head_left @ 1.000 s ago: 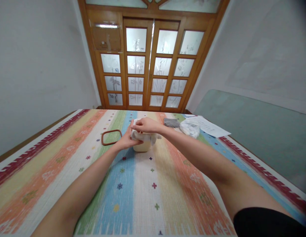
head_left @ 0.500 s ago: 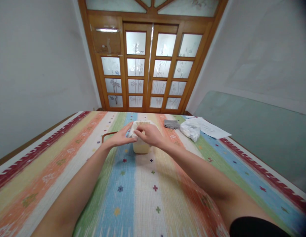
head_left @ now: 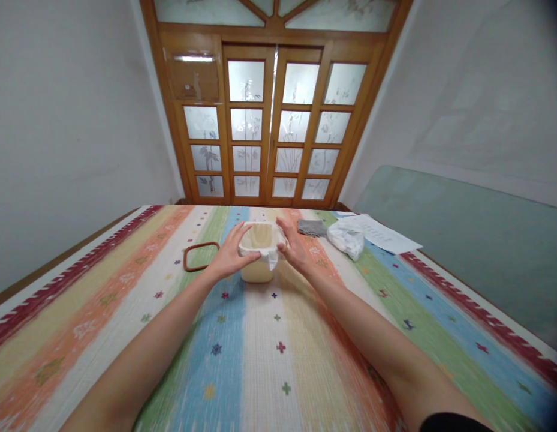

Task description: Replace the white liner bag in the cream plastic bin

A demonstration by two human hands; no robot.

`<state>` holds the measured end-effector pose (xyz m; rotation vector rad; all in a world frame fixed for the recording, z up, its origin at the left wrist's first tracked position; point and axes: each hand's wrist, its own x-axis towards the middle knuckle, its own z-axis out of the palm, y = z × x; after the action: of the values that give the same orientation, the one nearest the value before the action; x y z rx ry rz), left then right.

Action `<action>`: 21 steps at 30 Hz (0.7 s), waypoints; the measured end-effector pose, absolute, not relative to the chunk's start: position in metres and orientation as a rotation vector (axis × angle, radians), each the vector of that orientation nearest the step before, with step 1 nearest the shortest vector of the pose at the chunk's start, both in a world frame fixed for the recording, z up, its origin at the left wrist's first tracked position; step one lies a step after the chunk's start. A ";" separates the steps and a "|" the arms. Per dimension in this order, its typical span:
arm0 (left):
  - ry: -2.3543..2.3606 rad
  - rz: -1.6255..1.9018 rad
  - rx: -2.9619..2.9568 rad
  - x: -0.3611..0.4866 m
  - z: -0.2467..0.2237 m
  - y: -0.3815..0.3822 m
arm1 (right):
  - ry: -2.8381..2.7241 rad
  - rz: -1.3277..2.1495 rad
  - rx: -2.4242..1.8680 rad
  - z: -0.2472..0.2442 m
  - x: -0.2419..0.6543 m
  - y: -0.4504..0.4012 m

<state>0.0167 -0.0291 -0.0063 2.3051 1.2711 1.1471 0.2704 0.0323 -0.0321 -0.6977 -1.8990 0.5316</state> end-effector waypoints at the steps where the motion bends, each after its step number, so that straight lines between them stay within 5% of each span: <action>1: 1.269 1.173 2.302 0.017 -0.008 -0.028 | -1.887 0.579 -0.701 -0.035 0.268 0.031; 15: 1.239 1.144 2.268 0.015 -0.008 -0.042 | -1.853 0.703 -0.664 -0.046 0.246 0.012; 21: 1.667 1.314 2.213 -0.001 0.040 -0.021 | -1.790 0.808 -0.612 -0.047 0.245 0.010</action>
<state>-0.0008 -0.0208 0.0403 2.2132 1.6666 1.3140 0.2449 0.0101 -0.0469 -0.6123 -1.7897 0.8077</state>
